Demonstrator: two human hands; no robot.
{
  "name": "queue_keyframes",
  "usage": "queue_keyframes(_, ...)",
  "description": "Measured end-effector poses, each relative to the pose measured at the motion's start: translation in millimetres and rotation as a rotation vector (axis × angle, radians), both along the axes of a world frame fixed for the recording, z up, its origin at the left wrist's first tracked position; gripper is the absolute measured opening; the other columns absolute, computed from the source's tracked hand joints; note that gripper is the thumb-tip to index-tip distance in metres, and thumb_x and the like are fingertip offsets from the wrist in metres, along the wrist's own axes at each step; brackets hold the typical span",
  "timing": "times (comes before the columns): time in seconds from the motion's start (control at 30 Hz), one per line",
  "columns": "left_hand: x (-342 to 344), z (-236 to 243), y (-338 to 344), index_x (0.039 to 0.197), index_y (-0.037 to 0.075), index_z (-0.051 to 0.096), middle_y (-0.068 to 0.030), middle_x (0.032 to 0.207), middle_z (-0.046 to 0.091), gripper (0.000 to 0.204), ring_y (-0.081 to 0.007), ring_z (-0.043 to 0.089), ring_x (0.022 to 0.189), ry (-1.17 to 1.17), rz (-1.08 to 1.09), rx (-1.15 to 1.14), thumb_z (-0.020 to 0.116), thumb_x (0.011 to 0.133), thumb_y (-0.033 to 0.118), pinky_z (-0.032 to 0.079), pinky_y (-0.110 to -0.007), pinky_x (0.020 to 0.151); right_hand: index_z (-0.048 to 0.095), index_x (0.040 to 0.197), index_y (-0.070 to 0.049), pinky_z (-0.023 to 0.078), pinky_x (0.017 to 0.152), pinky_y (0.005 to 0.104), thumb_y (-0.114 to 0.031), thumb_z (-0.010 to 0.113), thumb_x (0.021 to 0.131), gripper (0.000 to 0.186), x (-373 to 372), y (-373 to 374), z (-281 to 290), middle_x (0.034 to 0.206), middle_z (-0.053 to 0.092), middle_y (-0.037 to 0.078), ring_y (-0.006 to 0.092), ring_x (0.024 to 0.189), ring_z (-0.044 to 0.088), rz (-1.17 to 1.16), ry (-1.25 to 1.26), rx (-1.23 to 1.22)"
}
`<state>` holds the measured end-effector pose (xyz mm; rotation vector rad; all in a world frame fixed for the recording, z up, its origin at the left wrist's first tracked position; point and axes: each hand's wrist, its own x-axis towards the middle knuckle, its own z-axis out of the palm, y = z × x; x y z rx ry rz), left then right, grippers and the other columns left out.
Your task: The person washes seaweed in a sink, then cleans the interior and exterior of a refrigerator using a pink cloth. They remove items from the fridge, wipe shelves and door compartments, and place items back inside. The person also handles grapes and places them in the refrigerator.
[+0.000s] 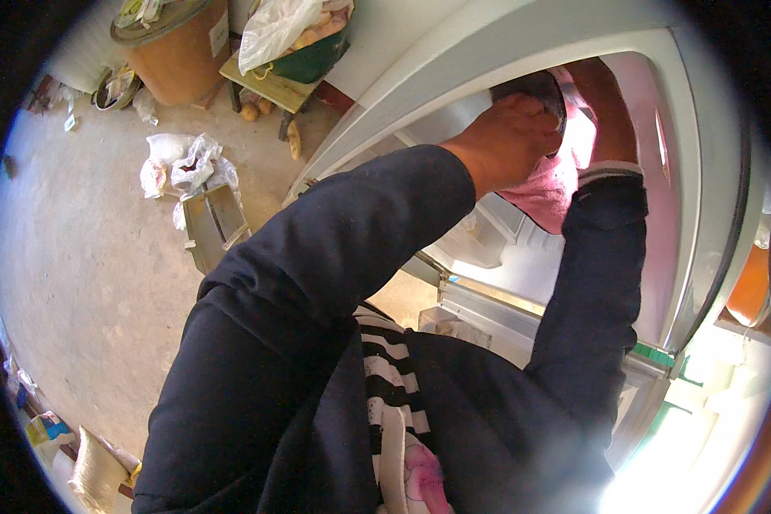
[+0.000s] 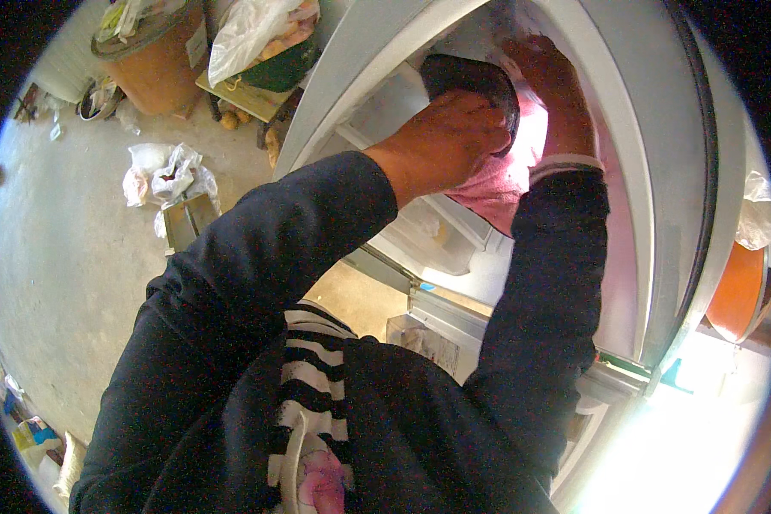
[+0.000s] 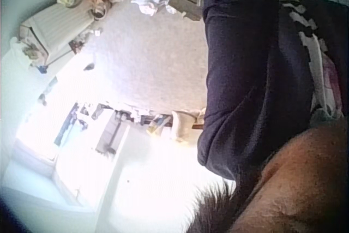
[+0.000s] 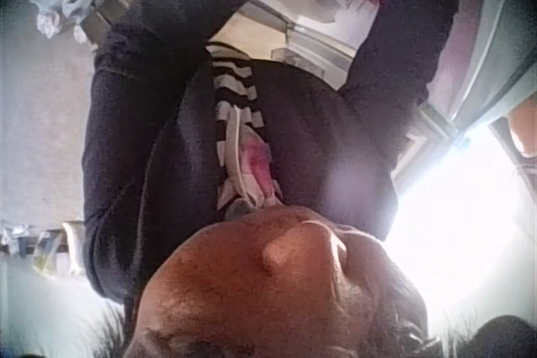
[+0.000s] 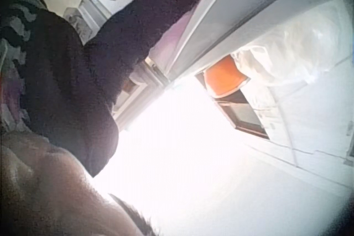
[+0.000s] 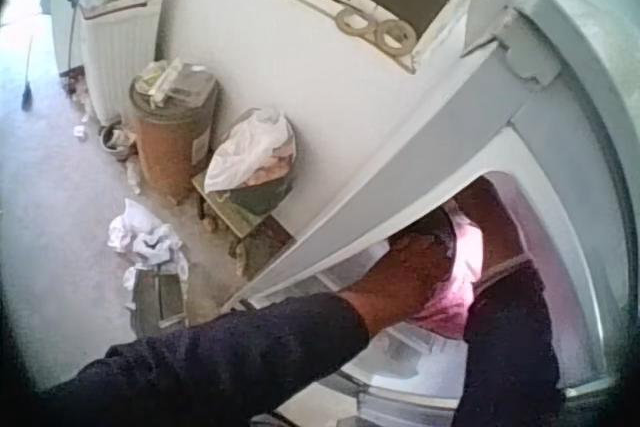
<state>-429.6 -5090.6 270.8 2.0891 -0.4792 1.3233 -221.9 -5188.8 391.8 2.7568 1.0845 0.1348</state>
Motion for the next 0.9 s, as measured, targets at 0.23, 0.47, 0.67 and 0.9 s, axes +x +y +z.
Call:
queue_keyframes(0.23, -1, 4, -1, 0.087, 0.012, 0.064, -0.0034, 0.095, 0.059, 0.017, -0.0246, 0.056, 0.097, 0.036, -0.009, -0.023, 0.062, 0.073, 0.02, 0.047, -0.038, 0.09, 0.049, 0.136, -0.025, 0.05, 0.09, 0.0452, -0.038, 0.058, 0.087, 0.052, -21, -62, 9, 0.119, 0.064, 0.022, 0.0407, 0.109, 0.062, -0.284, -0.048, 0.146)
queue_keyframes(0.47, 5, 0, -1, 0.084, 0.012, 0.064, -0.003, 0.092, 0.058, 0.014, -0.0244, 0.056, 0.095, -0.047, 0.001, -0.061, 0.06, 0.073, 0.02, 0.047, -0.038, 0.087, 0.046, 0.139, -0.018, 0.05, 0.091, 0.0468, -0.041, 0.055, 0.093, 0.053, -51, -51, -10, 0.121, 0.061, 0.023, 0.0432, 0.109, 0.059, -0.217, -0.256, 0.01)
queue_keyframes(0.67, 3, 4, 0, 0.084, 0.012, 0.063, -0.0032, 0.093, 0.059, 0.013, -0.025, 0.056, 0.096, -0.008, -0.019, -0.049, 0.06, 0.073, 0.02, 0.047, -0.039, 0.088, 0.052, 0.132, -0.003, 0.047, 0.097, 0.0396, -0.031, 0.074, 0.08, 0.063, -83, -32, -14, 0.127, 0.059, 0.021, 0.0361, 0.118, 0.057, -0.19, -0.267, 0.161)
queue_keyframes(0.9, 0, 4, -1, 0.087, 0.012, 0.064, -0.0038, 0.096, 0.059, 0.015, -0.0253, 0.056, 0.097, -0.008, -0.032, -0.05, 0.059, 0.074, 0.018, 0.046, -0.04, 0.089, 0.057, 0.13, -0.006, 0.047, 0.099, 0.0394, -0.016, 0.076, 0.075, 0.059, -70, -39, -26, 0.131, 0.058, 0.02, 0.0353, 0.117, 0.058, 0.159, -0.353, 0.322)
